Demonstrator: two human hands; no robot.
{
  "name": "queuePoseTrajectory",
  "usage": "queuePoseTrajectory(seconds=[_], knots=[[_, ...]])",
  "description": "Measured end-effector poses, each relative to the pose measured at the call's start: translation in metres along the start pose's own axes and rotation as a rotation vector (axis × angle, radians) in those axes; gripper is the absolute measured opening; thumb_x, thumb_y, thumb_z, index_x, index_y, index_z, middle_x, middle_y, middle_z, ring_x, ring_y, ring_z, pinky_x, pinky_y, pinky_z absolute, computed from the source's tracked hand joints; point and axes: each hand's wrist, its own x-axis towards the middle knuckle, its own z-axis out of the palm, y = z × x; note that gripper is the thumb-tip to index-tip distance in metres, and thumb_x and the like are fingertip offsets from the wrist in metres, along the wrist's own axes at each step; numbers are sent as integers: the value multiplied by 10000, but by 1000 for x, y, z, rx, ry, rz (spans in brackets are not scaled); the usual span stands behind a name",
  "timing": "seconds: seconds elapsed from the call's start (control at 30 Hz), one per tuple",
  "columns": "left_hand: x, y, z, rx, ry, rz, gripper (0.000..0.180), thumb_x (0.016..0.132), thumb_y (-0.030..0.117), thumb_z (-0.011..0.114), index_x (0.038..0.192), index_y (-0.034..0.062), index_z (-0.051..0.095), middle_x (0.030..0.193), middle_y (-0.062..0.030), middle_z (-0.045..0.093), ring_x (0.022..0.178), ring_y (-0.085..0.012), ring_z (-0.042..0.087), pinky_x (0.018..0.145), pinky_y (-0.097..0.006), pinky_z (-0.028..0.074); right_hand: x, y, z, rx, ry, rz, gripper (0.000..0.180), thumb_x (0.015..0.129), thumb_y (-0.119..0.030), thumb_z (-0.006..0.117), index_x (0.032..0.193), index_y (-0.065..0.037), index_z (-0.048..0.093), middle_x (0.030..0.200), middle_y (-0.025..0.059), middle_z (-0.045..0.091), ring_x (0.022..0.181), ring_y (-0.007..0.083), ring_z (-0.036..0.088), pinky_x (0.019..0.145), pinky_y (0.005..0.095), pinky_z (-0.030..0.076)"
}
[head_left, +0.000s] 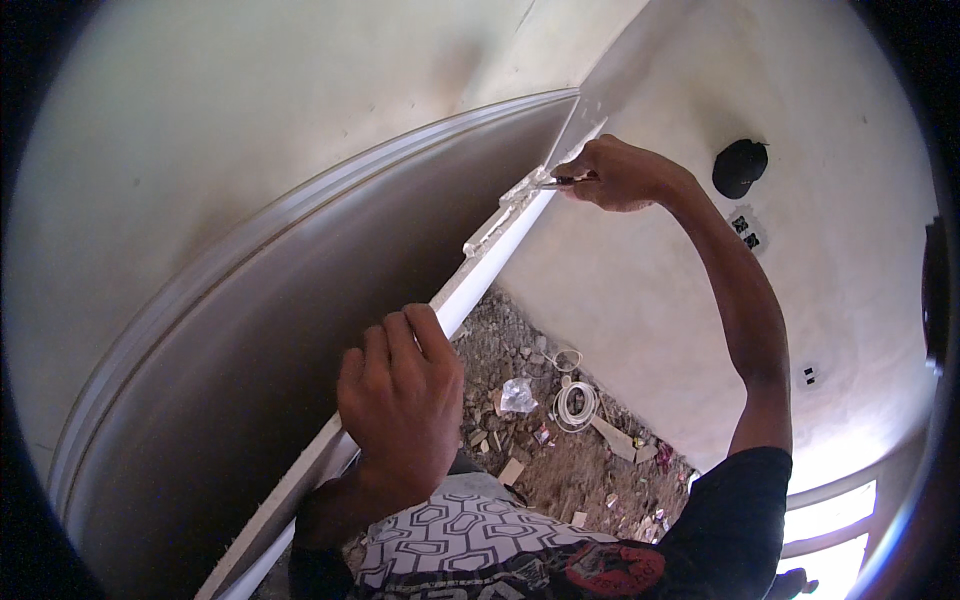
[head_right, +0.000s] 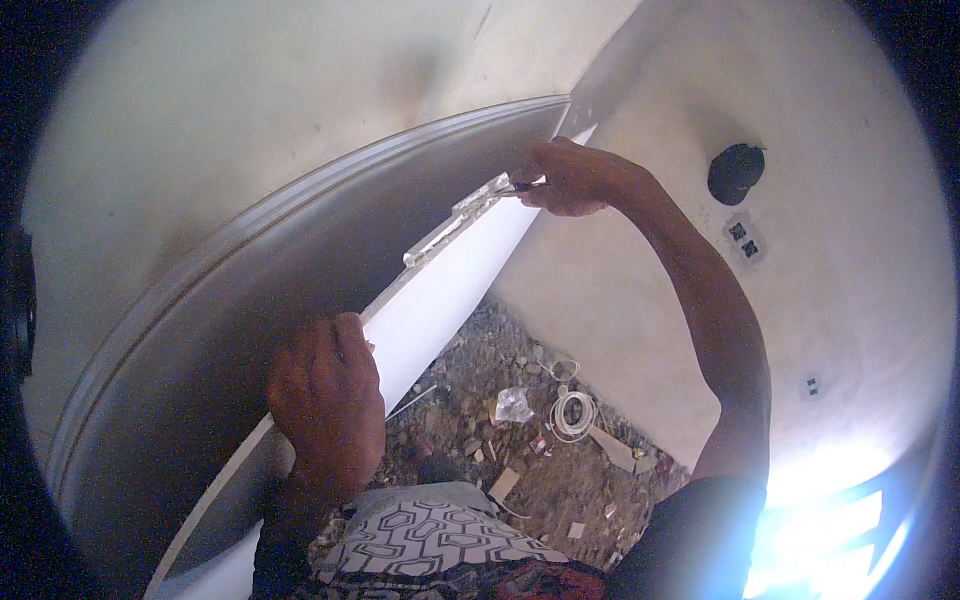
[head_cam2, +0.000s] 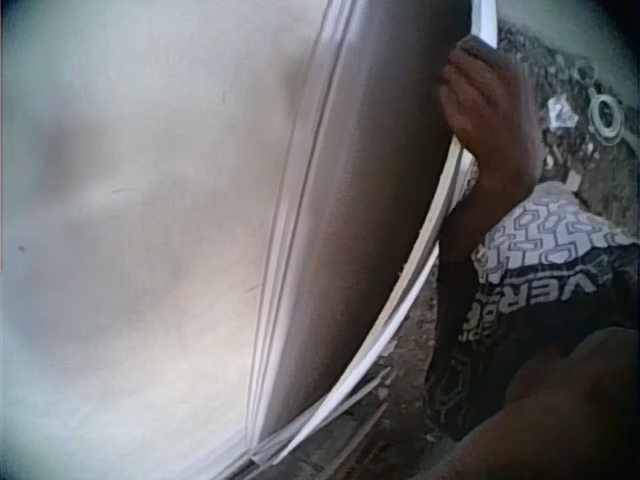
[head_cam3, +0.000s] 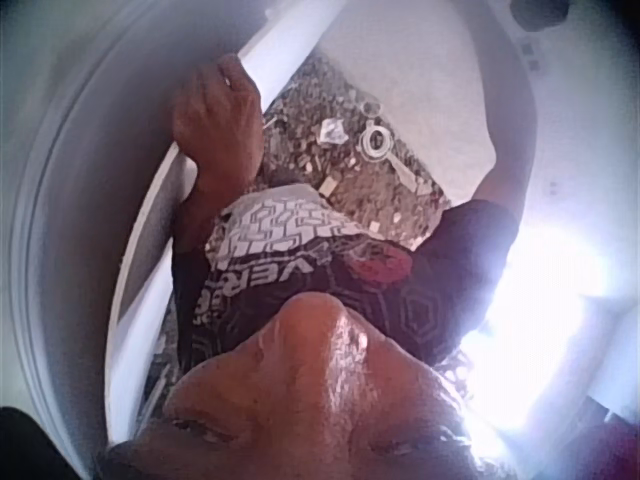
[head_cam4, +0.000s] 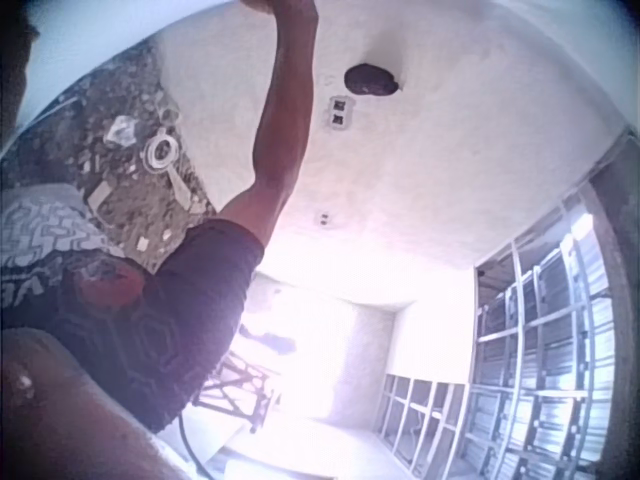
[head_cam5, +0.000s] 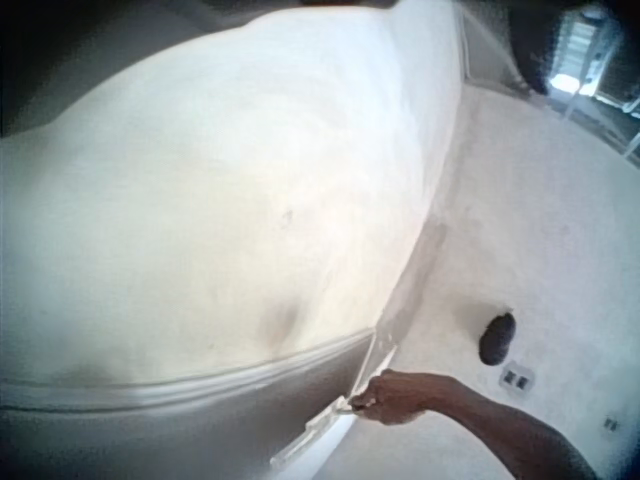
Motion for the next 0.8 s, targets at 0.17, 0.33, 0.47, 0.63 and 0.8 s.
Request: queuePoseTrajectory(seconds=[0.17,0.33,0.47,0.63,0.8], knots=[[-2,2,0,5,-14,7,305,747,177,820,938,35,628,797,-56,634,712,-133,639,593,-276,476,-5,-1,3,-4,-23,23,276,961,-214,642,1200,-88,703,874,155,732,718,268,671,709,422,523],[-2,3,-1,4,-15,6,321,743,180,826,951,35,629,816,-63,647,732,-130,650,603,-268,479,-25,-7,-5,-11,18,-11,262,965,-197,634,1189,-83,706,791,161,716,675,267,651,679,427,512],[-2,7,-1,38,-40,-13,328,741,166,824,966,31,628,827,-69,651,751,-133,658,612,-266,484,-10,-3,1,20,-8,-18,254,965,-180,630,1183,-74,706,800,175,716,670,261,649,658,426,508],[-3,6,-2,-5,-28,-4,324,735,148,826,961,26,629,817,-73,646,744,-134,653,609,-264,479,-20,-3,-1,11,26,-66,258,962,-174,632,1191,-77,705,874,177,736,727,275,689,695,417,537],[-2,4,0,-11,-1,-5,315,724,152,834,936,29,636,814,-72,648,735,-136,650,609,-264,479,-7,-15,-10,51,-89,15,297,958,-189,637,1230,-79,686,918,180,736,782,310,700,737,416,552]])
